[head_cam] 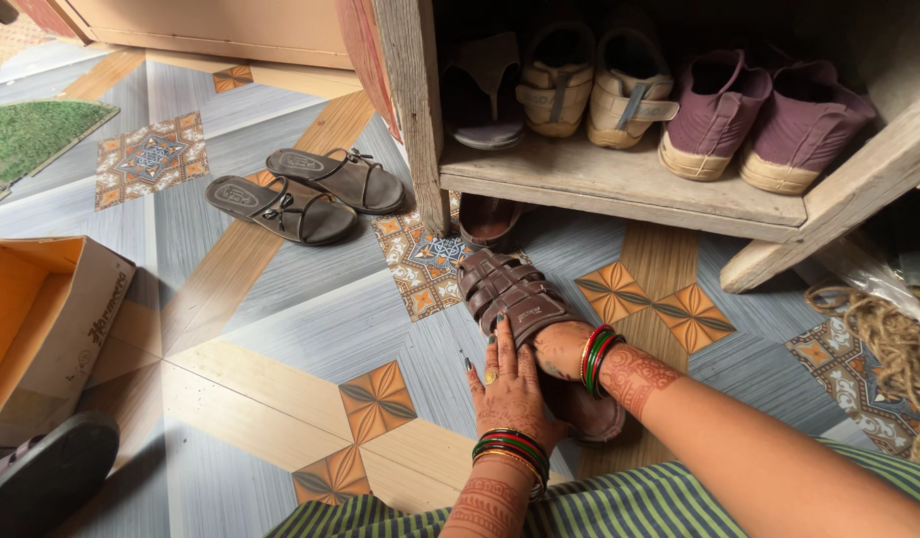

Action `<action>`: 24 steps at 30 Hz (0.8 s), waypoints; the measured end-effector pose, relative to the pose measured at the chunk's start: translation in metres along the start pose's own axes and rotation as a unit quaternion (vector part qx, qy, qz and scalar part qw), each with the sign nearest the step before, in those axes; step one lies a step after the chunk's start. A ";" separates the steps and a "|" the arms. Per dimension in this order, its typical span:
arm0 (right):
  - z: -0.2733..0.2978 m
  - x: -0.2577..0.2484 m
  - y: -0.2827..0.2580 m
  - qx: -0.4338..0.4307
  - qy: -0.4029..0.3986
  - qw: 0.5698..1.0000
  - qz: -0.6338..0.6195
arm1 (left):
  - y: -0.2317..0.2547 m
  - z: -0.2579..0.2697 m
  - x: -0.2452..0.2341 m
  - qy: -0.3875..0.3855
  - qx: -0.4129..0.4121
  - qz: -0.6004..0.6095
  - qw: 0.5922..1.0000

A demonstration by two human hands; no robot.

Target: The person sits on the floor and wipes a brown leather sandal with a cloth, cleaning the straps and sole. They then place the sandal under a wooden shoe rack and pick up a grey heeled sandal to wipe it with the same cloth.

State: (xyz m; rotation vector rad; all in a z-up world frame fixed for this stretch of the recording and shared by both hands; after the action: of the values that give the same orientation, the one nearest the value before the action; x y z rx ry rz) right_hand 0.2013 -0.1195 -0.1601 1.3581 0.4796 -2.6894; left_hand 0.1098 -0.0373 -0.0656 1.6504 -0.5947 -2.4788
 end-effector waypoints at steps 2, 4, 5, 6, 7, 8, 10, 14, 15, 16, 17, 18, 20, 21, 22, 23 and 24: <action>0.010 -0.008 -0.007 -0.003 -0.004 0.998 -0.056 | -0.003 0.000 0.003 -0.019 -0.008 -0.003 1.000; 0.020 -0.013 -0.014 -0.030 0.035 0.999 -0.029 | -0.005 0.001 0.002 -0.008 -0.011 0.004 1.000; 0.025 -0.012 -0.016 -0.043 0.054 0.997 -0.016 | -0.006 0.001 0.002 -0.003 -0.012 0.009 1.000; 0.029 -0.008 -0.015 -0.048 0.064 0.997 0.001 | -0.007 0.001 0.003 -0.003 -0.014 0.006 1.000; 0.032 -0.003 -0.014 -0.052 0.074 0.996 0.019 | -0.008 0.000 0.003 -0.004 -0.016 0.003 1.000; 0.035 0.003 -0.012 -0.057 0.084 0.994 0.037 | -0.009 0.000 0.004 -0.004 -0.019 0.001 1.000; 0.050 0.010 -0.012 -0.103 0.126 0.985 0.057 | -0.011 -0.001 0.007 -0.011 -0.020 -0.007 1.000; 0.096 0.006 -0.012 -0.188 0.158 0.969 0.001 | -0.014 -0.003 0.011 -0.009 -0.015 -0.004 1.000; 0.105 0.006 -0.013 -0.186 0.148 0.971 0.011 | -0.014 -0.004 0.010 -0.001 -0.013 -0.003 1.000; 0.114 0.005 -0.013 -0.183 0.137 0.973 0.021 | -0.015 -0.005 0.009 0.008 -0.011 -0.001 1.000; 0.123 0.003 -0.014 -0.180 0.127 0.975 0.032 | -0.014 -0.006 0.009 0.016 -0.009 0.000 1.000; 0.131 0.000 -0.016 -0.178 0.121 0.976 0.027 | -0.015 -0.005 0.009 0.017 -0.010 -0.005 1.000; 0.146 -0.004 -0.017 -0.174 0.109 0.979 0.017 | -0.014 -0.003 0.007 0.018 -0.011 -0.014 1.000; 0.148 -0.007 -0.014 -0.153 0.102 0.983 -0.015 | -0.013 -0.002 0.006 0.011 -0.011 -0.012 1.000; 0.148 -0.009 -0.011 -0.132 0.095 0.986 -0.046 | -0.013 -0.001 0.005 0.003 -0.011 -0.010 1.000; 0.147 -0.009 -0.009 -0.113 0.086 0.987 -0.079 | -0.016 0.001 0.005 -0.004 -0.013 -0.009 1.000; 0.140 -0.010 0.005 -0.039 0.082 0.986 -0.140 | -0.016 0.003 0.002 0.002 -0.008 -0.013 1.000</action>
State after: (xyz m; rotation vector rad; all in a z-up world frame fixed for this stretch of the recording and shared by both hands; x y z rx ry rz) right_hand 0.1009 -0.1688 -0.0752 1.6054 0.8425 -2.7449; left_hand 0.1086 -0.0224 -0.0727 1.6675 -0.5551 -2.4906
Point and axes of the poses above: each hand's wrist, its own z-axis away from the middle knuckle, its own x-axis out of the palm, y = z × x, the point moved 10 cm from there along -z, towards the middle knuckle, and after that the axes turned 8 degrees about x, right-handed, at the moved point
